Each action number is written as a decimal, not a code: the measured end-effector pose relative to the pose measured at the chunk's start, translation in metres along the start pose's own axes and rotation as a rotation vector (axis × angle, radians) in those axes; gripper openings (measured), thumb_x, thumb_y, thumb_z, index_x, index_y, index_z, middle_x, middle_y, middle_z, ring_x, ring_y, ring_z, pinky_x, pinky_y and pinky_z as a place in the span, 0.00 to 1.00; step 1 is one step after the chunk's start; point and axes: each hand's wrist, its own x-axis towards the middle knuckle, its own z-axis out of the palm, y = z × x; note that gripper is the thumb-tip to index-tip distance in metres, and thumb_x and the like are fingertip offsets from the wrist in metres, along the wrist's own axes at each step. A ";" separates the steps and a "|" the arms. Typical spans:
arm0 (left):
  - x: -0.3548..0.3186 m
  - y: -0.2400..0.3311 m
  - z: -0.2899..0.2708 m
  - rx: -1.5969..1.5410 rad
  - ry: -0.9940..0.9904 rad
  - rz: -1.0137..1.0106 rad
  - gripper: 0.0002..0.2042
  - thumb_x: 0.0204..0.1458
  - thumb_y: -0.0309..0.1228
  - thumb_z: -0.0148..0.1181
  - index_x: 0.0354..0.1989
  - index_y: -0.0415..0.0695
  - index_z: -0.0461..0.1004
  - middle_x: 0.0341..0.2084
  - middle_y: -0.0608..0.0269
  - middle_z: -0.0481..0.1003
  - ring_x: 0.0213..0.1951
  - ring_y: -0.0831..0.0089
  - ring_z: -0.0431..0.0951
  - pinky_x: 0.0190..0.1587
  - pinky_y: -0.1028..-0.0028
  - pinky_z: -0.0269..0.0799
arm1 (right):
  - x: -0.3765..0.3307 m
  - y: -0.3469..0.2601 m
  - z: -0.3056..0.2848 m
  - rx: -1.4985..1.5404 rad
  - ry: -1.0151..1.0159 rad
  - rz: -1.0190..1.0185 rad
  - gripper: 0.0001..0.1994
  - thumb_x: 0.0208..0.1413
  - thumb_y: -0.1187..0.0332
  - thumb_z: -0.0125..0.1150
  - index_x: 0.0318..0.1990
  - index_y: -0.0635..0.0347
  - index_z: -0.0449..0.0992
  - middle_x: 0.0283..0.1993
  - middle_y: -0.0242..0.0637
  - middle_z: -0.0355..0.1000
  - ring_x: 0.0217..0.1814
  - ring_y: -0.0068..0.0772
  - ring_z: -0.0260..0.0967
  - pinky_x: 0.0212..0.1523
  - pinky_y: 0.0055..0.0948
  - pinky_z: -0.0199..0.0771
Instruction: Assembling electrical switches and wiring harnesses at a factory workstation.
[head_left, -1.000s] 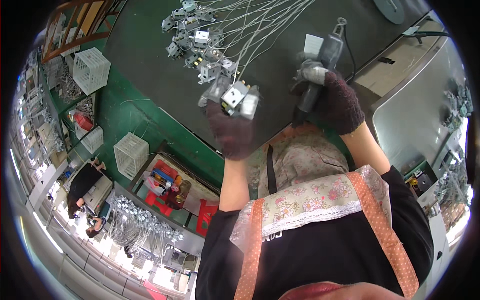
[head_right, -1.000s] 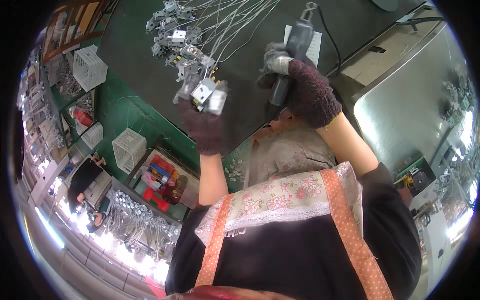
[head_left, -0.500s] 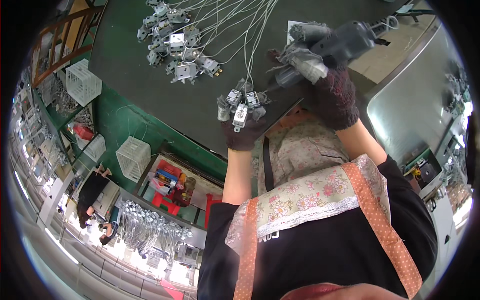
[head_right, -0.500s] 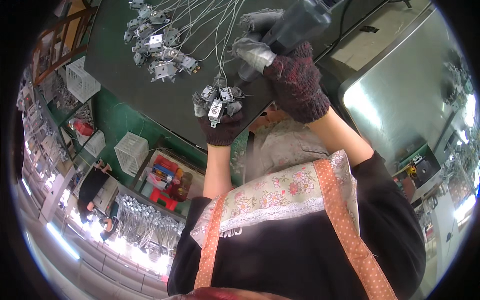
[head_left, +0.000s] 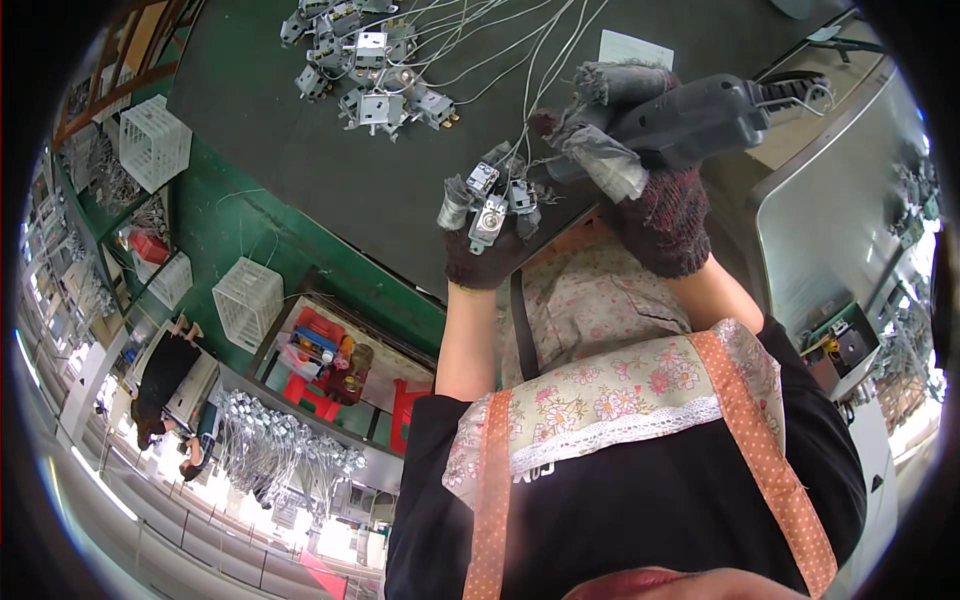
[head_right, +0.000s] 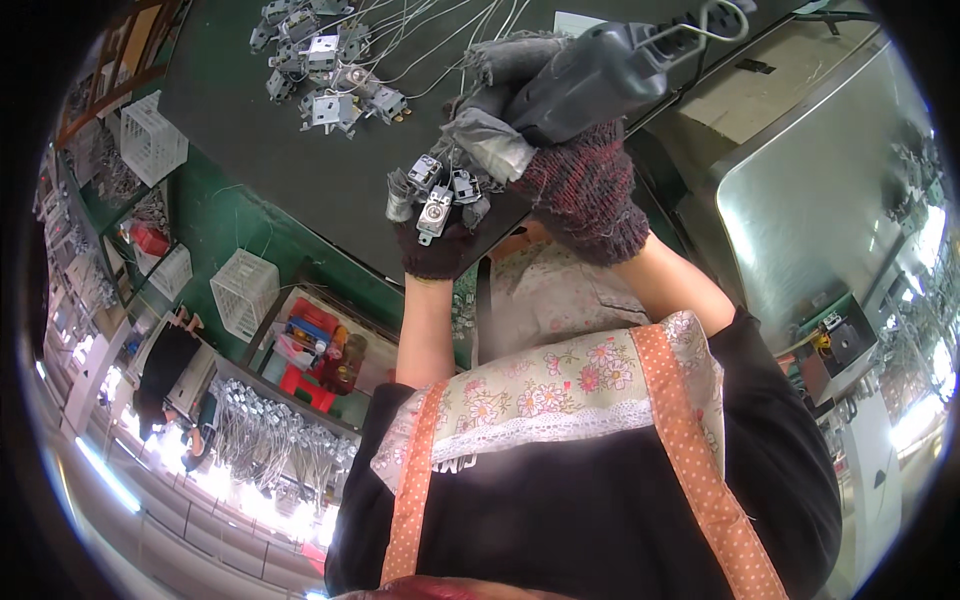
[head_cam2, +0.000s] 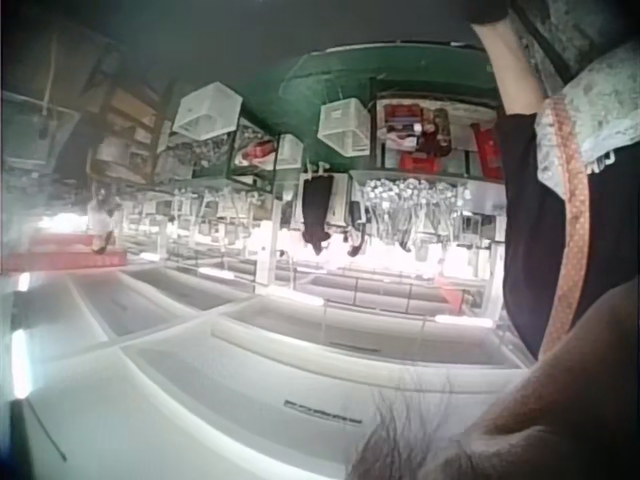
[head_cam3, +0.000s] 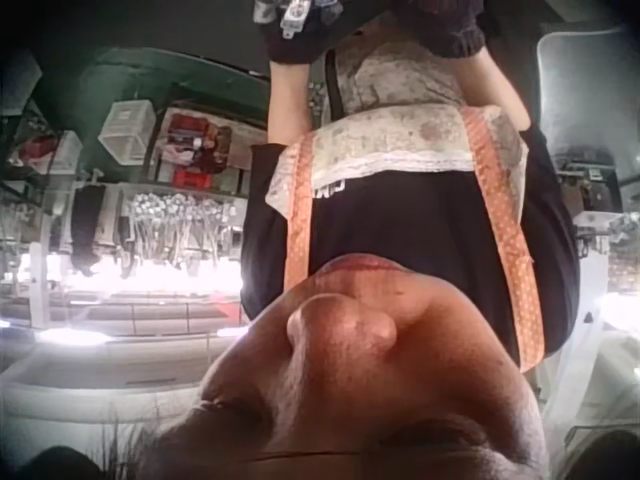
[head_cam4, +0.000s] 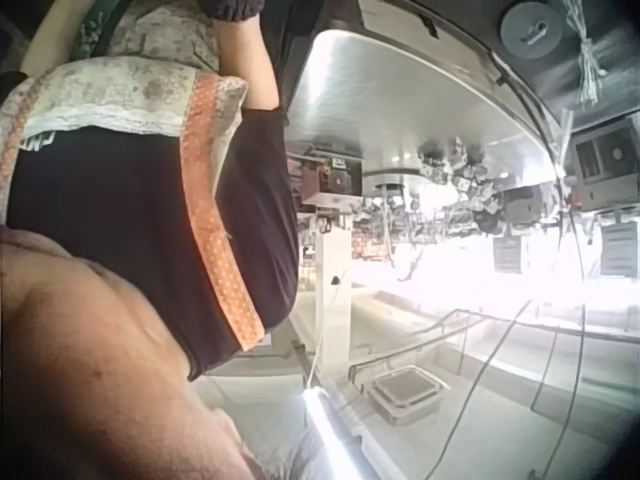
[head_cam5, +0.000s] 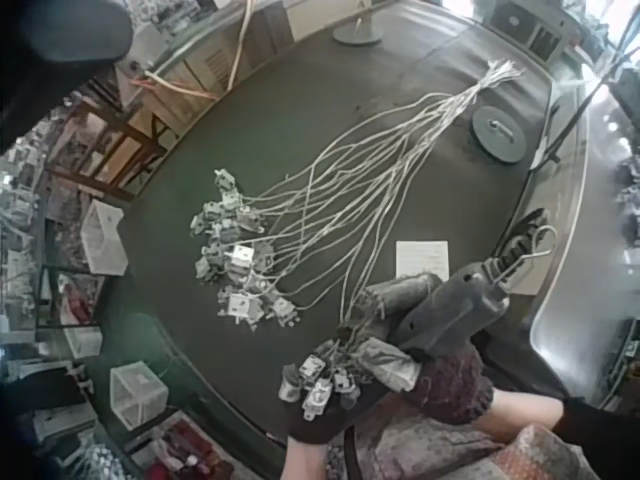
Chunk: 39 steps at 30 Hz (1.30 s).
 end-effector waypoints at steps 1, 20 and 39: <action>0.000 0.000 -0.001 -0.004 -0.005 0.001 0.37 0.52 0.56 0.56 0.63 0.41 0.59 0.48 0.62 0.72 0.42 0.68 0.75 0.41 0.68 0.75 | -0.003 0.000 -0.001 -0.016 -0.004 -0.003 0.21 0.49 0.74 0.60 0.53 0.48 0.74 0.53 0.36 0.73 0.55 0.41 0.71 0.55 0.38 0.71; -0.006 0.001 0.012 0.148 0.019 -0.008 0.36 0.56 0.58 0.47 0.61 0.38 0.61 0.45 0.62 0.73 0.39 0.73 0.74 0.38 0.74 0.72 | -0.031 0.022 -0.018 -0.829 -0.128 -0.279 0.21 0.51 0.75 0.58 0.55 0.48 0.73 0.54 0.36 0.72 0.55 0.40 0.71 0.55 0.37 0.71; -0.010 0.002 0.015 0.056 -0.037 -0.061 0.19 0.58 0.50 0.49 0.44 0.47 0.70 0.33 0.62 0.74 0.36 0.65 0.75 0.38 0.67 0.75 | -0.016 0.004 -0.002 -0.281 0.046 -0.193 0.20 0.53 0.75 0.59 0.55 0.59 0.71 0.52 0.40 0.72 0.54 0.38 0.71 0.55 0.35 0.71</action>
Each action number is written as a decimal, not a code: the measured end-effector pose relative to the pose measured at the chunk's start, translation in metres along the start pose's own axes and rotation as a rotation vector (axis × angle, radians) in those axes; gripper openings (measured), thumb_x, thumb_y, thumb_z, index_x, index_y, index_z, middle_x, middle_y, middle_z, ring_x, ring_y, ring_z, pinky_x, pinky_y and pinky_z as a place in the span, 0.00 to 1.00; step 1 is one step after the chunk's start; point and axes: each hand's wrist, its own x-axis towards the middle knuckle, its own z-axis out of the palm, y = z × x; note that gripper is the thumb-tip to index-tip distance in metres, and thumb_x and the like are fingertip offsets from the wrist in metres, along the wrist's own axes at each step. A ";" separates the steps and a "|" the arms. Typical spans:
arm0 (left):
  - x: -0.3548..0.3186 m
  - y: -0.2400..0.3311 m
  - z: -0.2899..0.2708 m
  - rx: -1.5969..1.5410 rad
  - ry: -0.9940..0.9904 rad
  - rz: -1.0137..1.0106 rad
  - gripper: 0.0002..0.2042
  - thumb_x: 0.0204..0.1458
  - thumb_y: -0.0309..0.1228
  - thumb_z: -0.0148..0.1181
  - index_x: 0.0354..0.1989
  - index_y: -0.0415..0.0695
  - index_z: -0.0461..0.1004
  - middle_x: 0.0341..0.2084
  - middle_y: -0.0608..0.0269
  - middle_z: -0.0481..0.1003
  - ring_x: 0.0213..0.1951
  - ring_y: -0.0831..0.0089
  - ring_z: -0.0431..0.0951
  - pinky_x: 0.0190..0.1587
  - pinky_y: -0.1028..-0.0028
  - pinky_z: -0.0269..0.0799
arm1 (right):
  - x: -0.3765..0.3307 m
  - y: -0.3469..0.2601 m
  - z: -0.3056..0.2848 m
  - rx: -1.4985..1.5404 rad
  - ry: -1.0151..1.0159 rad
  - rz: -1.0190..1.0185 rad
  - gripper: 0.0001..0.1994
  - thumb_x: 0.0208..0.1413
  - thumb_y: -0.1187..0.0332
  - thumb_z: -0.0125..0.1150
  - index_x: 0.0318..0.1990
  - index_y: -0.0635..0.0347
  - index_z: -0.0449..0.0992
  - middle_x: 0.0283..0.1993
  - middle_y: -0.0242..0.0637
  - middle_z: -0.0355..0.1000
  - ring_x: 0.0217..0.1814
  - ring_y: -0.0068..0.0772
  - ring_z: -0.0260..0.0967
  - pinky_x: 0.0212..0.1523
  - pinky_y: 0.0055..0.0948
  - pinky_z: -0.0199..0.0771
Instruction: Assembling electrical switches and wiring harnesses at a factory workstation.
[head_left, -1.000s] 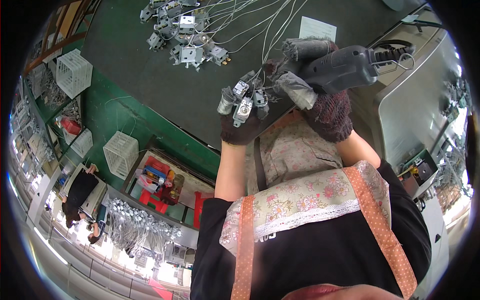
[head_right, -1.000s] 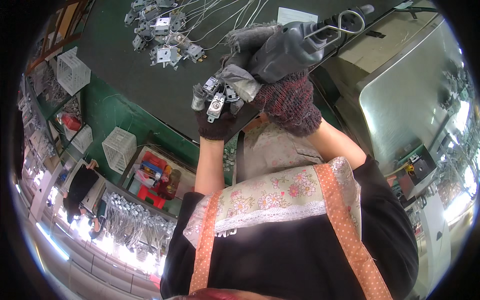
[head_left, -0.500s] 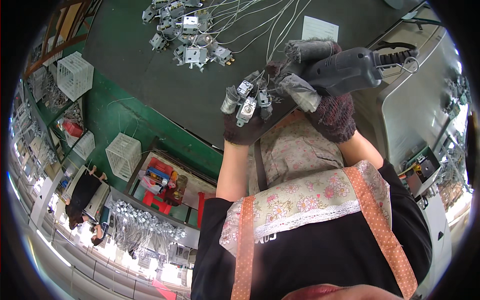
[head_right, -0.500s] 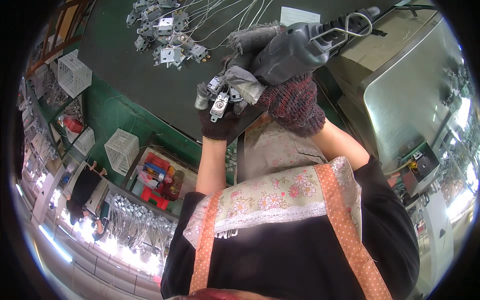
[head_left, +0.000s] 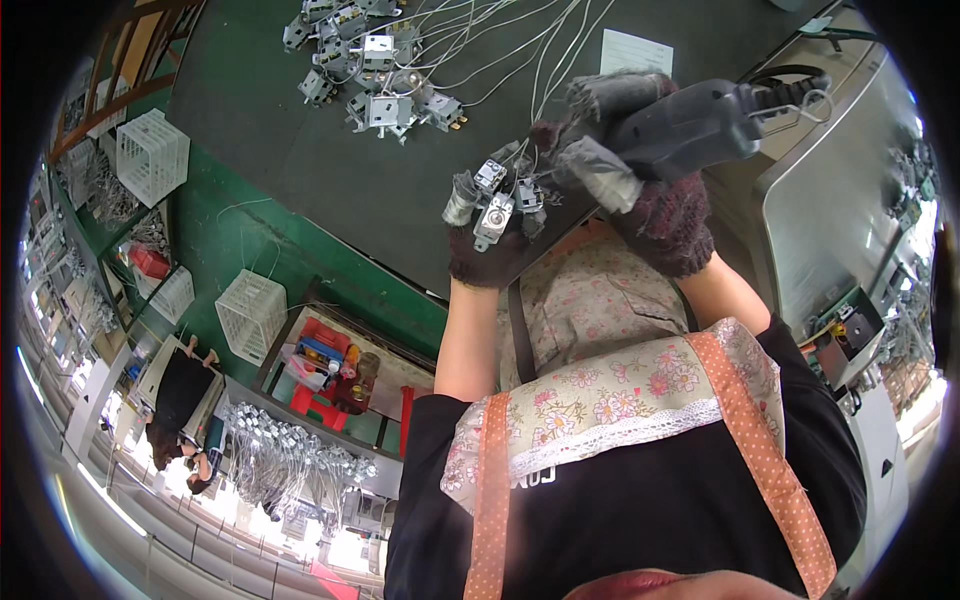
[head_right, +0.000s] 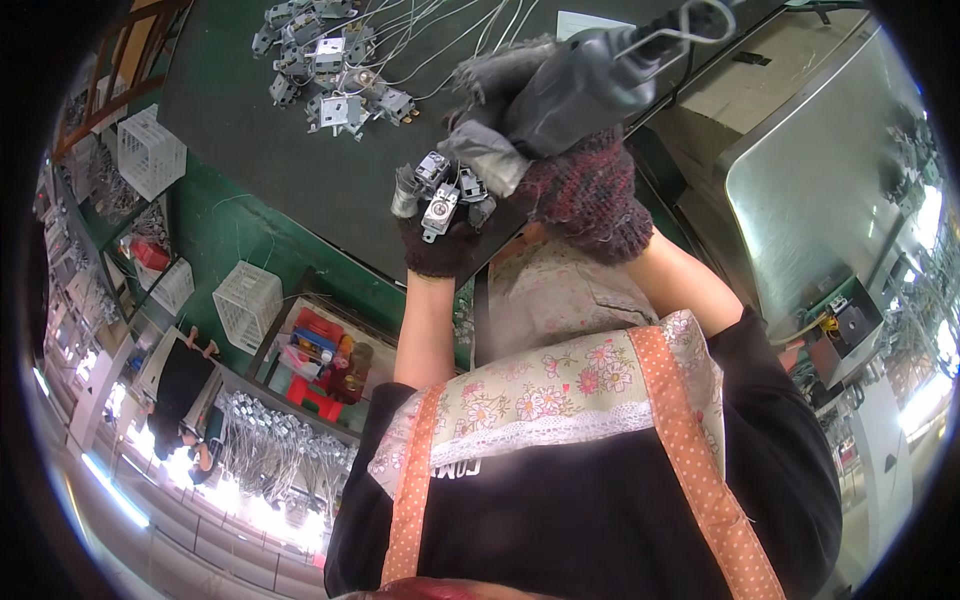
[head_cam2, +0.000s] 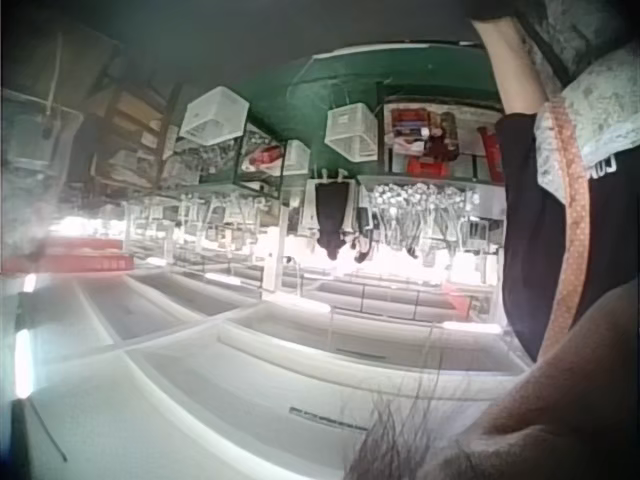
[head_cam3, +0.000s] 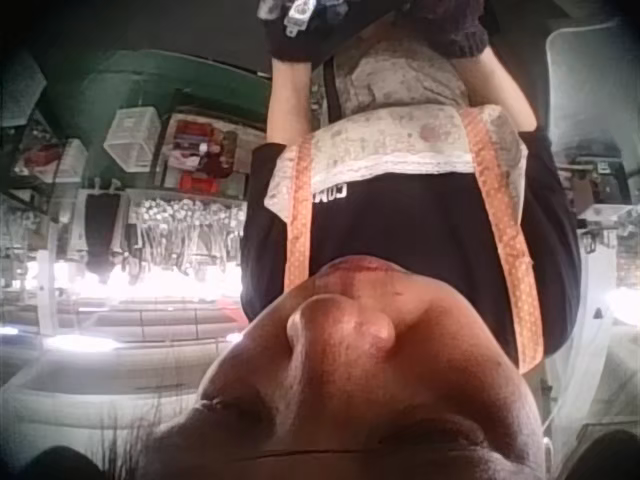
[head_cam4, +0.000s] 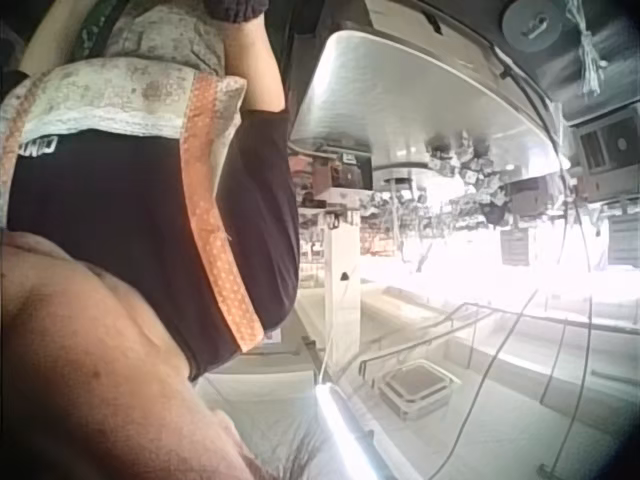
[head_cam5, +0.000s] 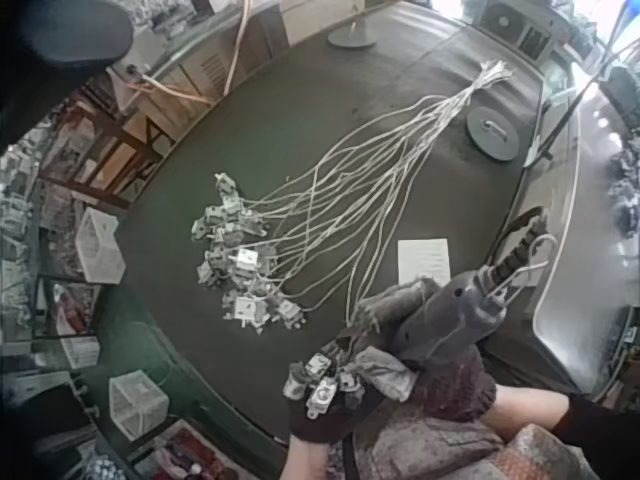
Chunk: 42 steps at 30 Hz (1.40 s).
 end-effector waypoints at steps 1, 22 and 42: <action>0.001 0.001 -0.001 0.000 0.000 0.004 0.19 0.58 0.50 0.49 0.44 0.47 0.70 0.33 0.62 0.74 0.36 0.65 0.75 0.38 0.67 0.75 | 0.001 0.001 -0.002 -0.040 0.002 -0.026 0.20 0.53 0.75 0.59 0.55 0.59 0.71 0.52 0.40 0.72 0.54 0.38 0.71 0.55 0.35 0.71; 0.002 -0.003 -0.017 -0.063 0.101 -0.031 0.29 0.55 0.57 0.50 0.47 0.40 0.72 0.39 0.54 0.75 0.39 0.62 0.76 0.38 0.65 0.76 | 0.036 -0.021 0.023 0.475 0.116 0.202 0.19 0.47 0.70 0.70 0.48 0.58 0.73 0.37 0.31 0.73 0.39 0.22 0.71 0.39 0.25 0.75; -0.005 -0.003 0.015 0.313 0.243 0.040 0.25 0.54 0.51 0.57 0.51 0.45 0.69 0.42 0.58 0.74 0.41 0.67 0.76 0.45 0.66 0.76 | 0.049 -0.002 0.023 0.586 0.038 0.132 0.19 0.46 0.72 0.70 0.47 0.59 0.73 0.39 0.32 0.73 0.40 0.23 0.72 0.34 0.25 0.77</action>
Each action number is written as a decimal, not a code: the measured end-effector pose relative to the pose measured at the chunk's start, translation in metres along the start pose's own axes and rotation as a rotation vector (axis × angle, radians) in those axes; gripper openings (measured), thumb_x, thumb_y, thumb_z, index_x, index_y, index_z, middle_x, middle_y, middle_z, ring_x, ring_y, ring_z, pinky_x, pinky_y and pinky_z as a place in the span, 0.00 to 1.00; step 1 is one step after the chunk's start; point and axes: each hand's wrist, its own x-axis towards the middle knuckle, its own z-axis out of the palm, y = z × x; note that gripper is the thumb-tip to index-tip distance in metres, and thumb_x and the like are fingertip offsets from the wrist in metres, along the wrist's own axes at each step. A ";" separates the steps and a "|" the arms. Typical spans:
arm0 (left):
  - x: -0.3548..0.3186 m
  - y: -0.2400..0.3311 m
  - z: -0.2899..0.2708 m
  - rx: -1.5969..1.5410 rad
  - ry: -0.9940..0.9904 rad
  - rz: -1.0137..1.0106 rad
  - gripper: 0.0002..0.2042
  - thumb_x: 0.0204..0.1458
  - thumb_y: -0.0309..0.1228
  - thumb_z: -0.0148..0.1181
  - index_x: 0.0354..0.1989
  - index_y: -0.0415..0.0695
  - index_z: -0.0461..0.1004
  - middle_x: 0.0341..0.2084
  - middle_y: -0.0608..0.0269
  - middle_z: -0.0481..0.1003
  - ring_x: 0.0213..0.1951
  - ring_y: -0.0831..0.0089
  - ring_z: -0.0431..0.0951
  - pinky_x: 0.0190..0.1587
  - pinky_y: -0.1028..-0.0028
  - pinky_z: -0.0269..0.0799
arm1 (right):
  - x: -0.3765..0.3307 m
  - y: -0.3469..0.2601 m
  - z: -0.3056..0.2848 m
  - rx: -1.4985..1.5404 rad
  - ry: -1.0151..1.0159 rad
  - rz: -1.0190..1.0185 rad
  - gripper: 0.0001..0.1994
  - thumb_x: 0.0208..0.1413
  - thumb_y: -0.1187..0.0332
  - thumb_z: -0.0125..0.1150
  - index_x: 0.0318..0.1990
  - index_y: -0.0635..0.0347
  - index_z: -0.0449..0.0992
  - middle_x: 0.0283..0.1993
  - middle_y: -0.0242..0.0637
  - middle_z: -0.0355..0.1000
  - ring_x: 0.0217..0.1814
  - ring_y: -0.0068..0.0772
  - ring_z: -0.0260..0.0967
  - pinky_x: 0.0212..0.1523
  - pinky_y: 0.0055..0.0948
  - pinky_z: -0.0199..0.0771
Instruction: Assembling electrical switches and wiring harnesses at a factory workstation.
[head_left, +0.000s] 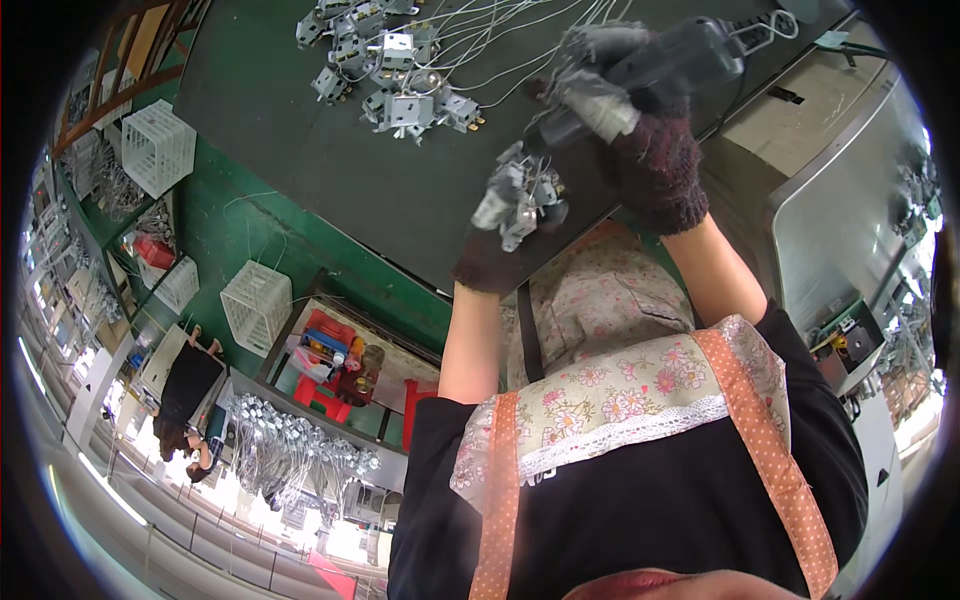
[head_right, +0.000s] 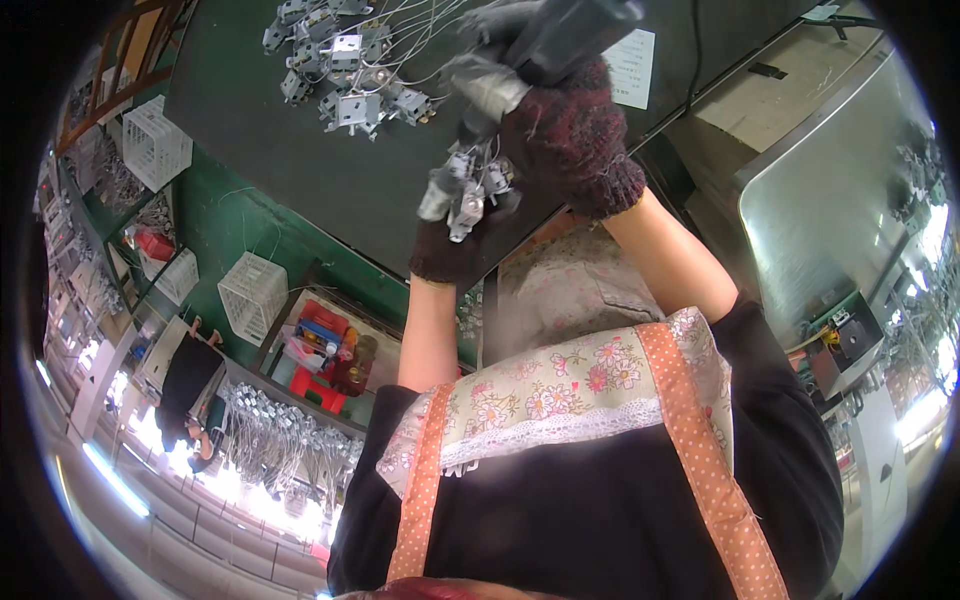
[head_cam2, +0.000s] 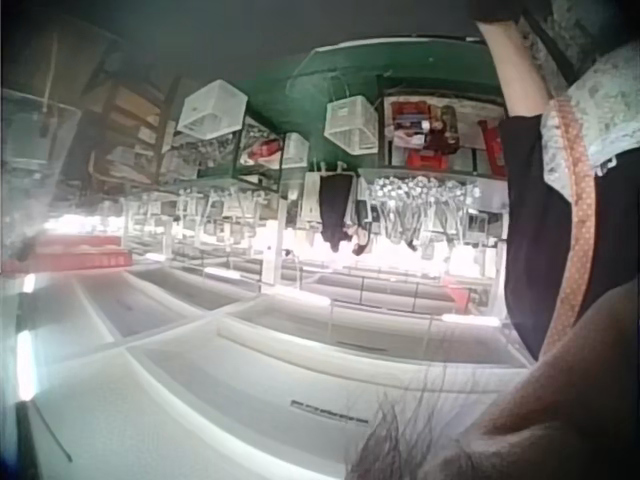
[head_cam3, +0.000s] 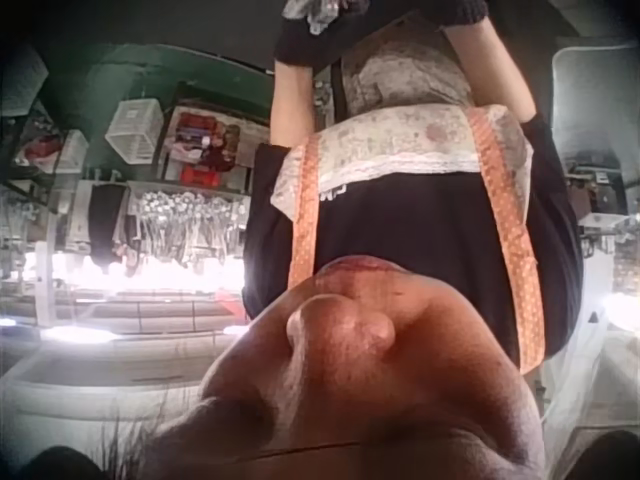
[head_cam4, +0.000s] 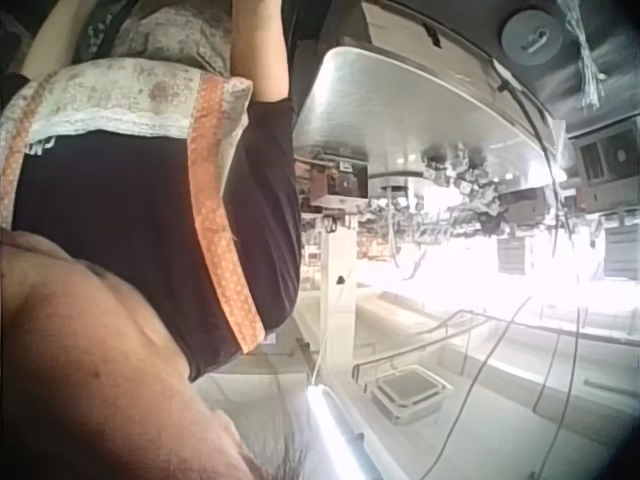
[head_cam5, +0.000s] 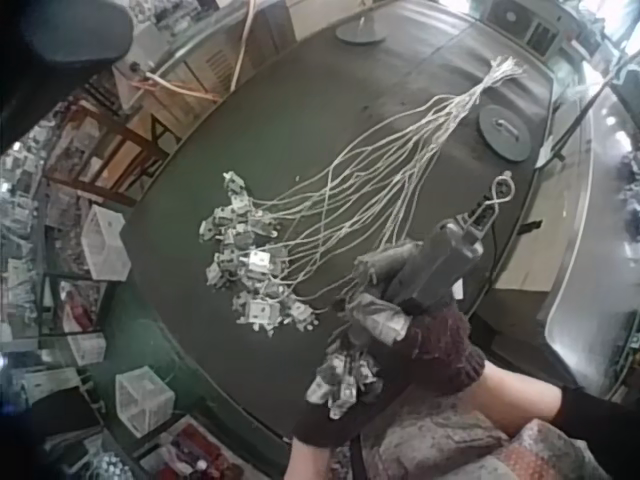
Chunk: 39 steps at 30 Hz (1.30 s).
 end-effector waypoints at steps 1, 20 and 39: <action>0.001 0.001 -0.006 0.033 -0.102 -0.060 0.22 0.56 0.46 0.56 0.55 0.46 0.66 0.45 0.61 0.74 0.44 0.69 0.76 0.49 0.66 0.74 | 0.001 0.004 0.000 0.114 0.003 -0.005 0.19 0.46 0.72 0.70 0.47 0.59 0.73 0.39 0.32 0.73 0.39 0.23 0.72 0.33 0.25 0.76; -0.011 -0.039 -0.011 -0.261 -0.027 -0.106 0.15 0.54 0.26 0.60 0.50 0.42 0.70 0.42 0.62 0.74 0.44 0.71 0.75 0.46 0.70 0.74 | -0.009 0.059 -0.005 -0.048 0.085 0.162 0.19 0.46 0.72 0.69 0.47 0.59 0.73 0.41 0.33 0.73 0.42 0.27 0.72 0.40 0.28 0.76; -0.004 -0.054 -0.030 1.637 0.300 0.920 0.22 0.47 0.31 0.67 0.51 0.40 0.71 0.45 0.45 0.73 0.43 0.51 0.77 0.42 0.62 0.75 | -0.042 0.001 -0.037 -0.020 -0.144 -0.157 0.18 0.54 0.74 0.61 0.51 0.63 0.65 0.46 0.42 0.69 0.46 0.32 0.71 0.49 0.33 0.76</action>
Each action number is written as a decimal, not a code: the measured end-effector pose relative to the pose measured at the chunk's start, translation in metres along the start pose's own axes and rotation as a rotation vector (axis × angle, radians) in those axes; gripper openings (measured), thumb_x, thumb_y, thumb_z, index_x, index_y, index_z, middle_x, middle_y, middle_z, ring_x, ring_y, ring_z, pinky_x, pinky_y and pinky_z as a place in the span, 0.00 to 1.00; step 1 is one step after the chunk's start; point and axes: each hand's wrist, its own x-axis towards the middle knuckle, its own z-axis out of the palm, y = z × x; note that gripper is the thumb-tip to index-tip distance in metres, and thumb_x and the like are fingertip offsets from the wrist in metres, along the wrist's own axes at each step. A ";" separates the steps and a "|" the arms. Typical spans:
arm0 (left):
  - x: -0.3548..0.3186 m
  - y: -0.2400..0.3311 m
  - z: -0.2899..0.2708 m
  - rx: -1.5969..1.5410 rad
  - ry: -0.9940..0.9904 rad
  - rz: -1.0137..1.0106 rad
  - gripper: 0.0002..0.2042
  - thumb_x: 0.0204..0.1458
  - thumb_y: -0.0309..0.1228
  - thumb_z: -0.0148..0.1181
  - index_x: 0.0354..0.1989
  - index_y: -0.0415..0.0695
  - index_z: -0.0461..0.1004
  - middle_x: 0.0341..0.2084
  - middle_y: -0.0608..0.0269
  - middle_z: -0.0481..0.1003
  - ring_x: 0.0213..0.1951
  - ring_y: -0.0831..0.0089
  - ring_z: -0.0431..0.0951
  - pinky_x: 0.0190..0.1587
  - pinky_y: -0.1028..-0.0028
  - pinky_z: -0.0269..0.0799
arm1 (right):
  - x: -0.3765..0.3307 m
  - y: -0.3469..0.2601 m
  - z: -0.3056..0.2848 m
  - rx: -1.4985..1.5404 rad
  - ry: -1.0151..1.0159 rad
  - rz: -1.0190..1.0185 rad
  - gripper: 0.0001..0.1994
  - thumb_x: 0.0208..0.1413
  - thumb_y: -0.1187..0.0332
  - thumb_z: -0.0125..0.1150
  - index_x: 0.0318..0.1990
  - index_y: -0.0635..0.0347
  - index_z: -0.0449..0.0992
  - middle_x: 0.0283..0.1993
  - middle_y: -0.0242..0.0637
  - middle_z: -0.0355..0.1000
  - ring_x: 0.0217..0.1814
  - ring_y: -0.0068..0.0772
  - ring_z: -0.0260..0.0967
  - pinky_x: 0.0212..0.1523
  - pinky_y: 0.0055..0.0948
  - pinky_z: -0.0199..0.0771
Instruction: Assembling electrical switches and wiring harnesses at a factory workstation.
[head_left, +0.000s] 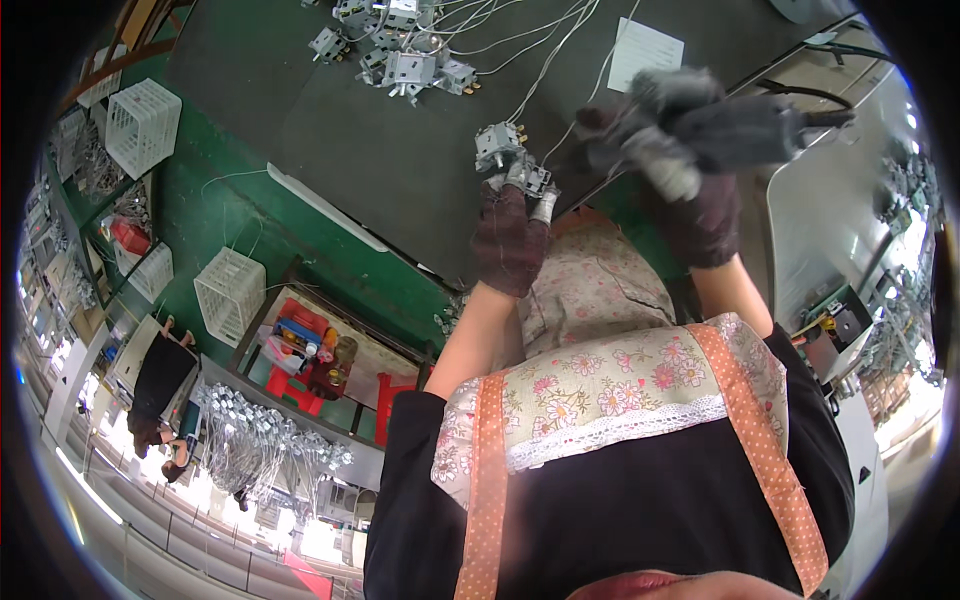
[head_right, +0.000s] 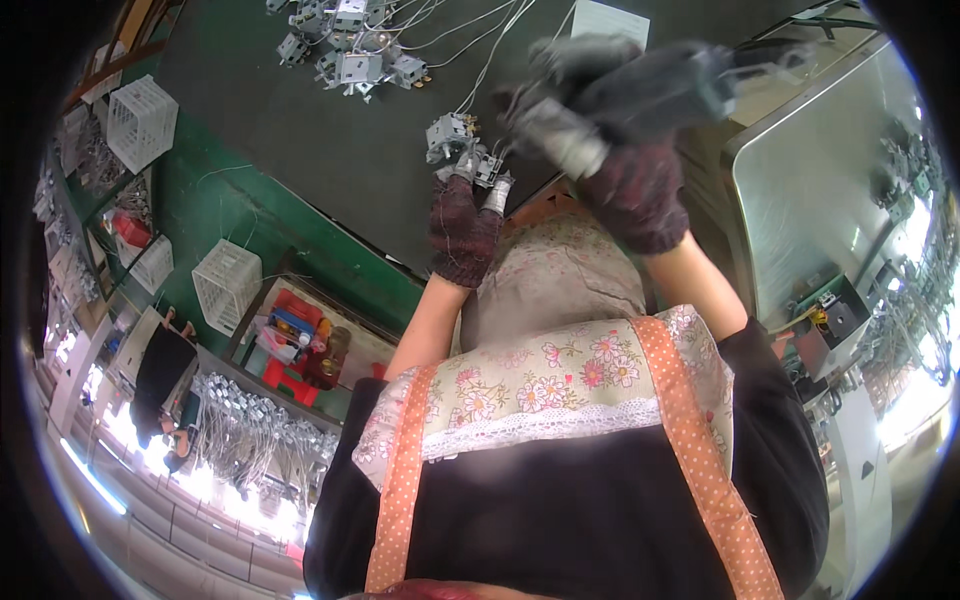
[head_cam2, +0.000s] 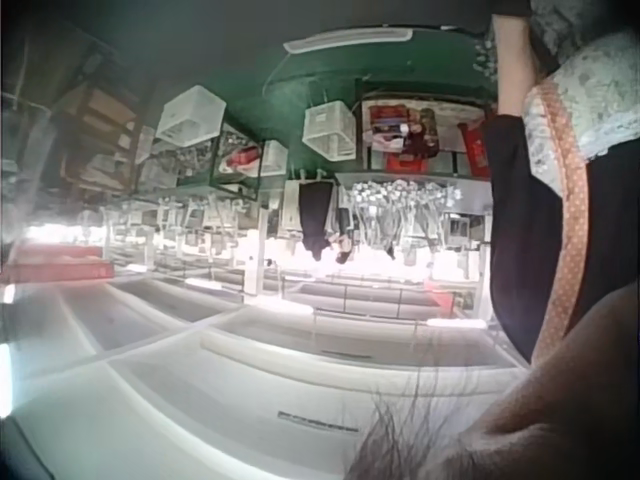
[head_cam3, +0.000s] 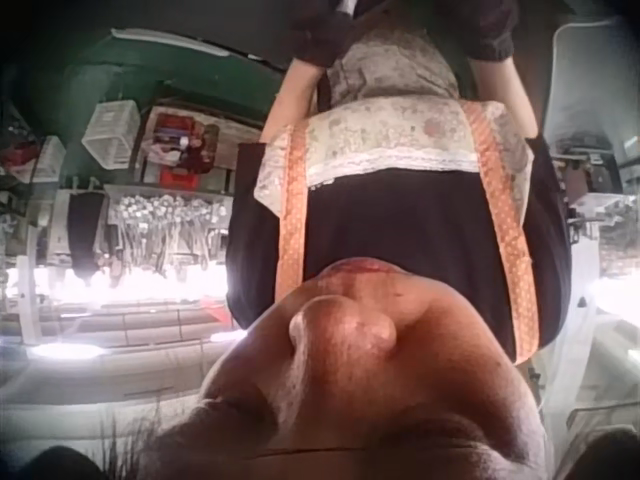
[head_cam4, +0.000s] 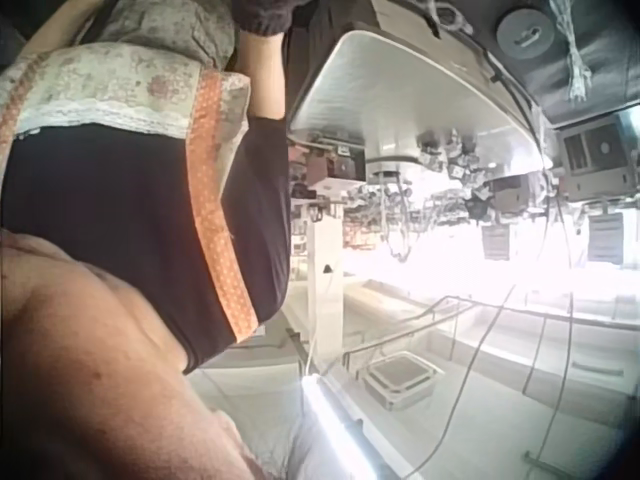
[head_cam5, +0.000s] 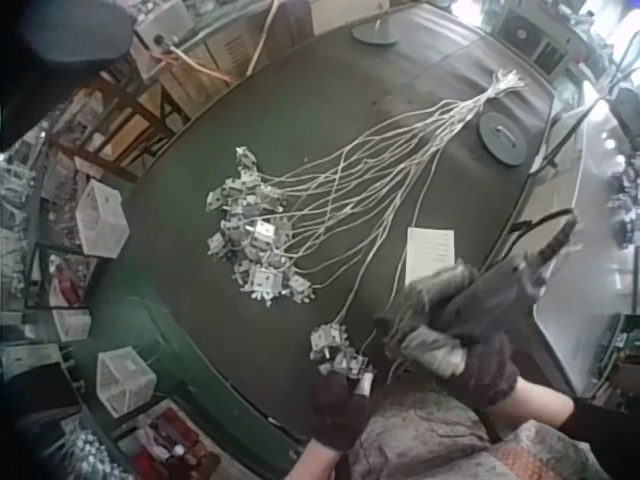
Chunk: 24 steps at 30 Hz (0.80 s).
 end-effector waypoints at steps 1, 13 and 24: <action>-0.001 0.000 0.000 0.010 -0.014 -0.016 0.22 0.47 0.32 0.67 0.51 0.40 0.71 0.45 0.45 0.74 0.44 0.51 0.77 0.43 0.62 0.75 | -0.004 0.007 -0.001 -0.275 -0.069 -0.156 0.19 0.52 0.76 0.62 0.50 0.62 0.62 0.42 0.41 0.68 0.40 0.30 0.71 0.47 0.31 0.77; -0.006 -0.007 0.004 0.113 0.008 0.093 0.21 0.45 0.32 0.68 0.49 0.43 0.72 0.41 0.45 0.76 0.39 0.48 0.79 0.40 0.59 0.77 | -0.032 0.003 0.020 -0.791 -0.207 0.419 0.22 0.57 0.74 0.59 0.57 0.61 0.62 0.53 0.44 0.68 0.53 0.35 0.69 0.53 0.36 0.74; -0.010 -0.008 0.009 0.136 0.003 0.036 0.21 0.44 0.34 0.70 0.48 0.45 0.73 0.42 0.46 0.75 0.38 0.49 0.79 0.36 0.60 0.78 | -0.041 0.026 0.012 -0.315 -0.017 0.551 0.24 0.47 0.53 0.69 0.48 0.57 0.75 0.46 0.37 0.74 0.47 0.34 0.71 0.49 0.34 0.71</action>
